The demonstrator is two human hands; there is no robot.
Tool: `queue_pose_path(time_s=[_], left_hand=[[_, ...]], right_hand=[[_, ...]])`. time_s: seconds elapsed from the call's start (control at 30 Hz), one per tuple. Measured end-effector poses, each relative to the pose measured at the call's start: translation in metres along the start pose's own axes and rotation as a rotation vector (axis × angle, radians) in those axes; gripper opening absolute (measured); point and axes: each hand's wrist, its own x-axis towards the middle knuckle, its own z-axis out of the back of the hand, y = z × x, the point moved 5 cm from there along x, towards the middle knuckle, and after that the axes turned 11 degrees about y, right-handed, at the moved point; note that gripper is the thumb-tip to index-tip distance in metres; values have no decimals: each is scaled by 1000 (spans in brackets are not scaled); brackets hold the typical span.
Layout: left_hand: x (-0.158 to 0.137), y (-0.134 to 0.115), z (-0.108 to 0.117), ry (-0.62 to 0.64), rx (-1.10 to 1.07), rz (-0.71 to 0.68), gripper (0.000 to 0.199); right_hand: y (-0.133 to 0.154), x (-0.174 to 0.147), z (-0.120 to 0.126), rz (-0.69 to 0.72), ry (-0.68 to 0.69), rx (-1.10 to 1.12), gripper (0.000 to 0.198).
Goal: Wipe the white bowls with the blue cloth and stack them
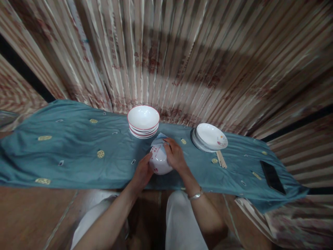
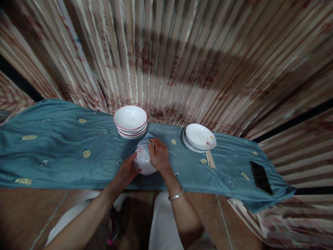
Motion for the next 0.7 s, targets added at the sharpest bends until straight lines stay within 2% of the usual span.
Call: queue_pose_path(time_s=[0.2, 0.37, 0.57, 0.7], left_hand=[[-1, -2, -2, -34, 73, 28, 49], [0, -1, 0, -54, 74, 78, 48], [1, -1, 3, -137, 4, 145, 38], [1, 2, 7, -207, -48, 169, 33]], right_hand=[[-26, 2, -4, -41, -33, 126, 38], [-58, -2, -10, -121, -61, 146, 40], [-81, -25, -15, -207, -159, 192, 45], [-86, -46, -20, -215, -217, 197, 45]])
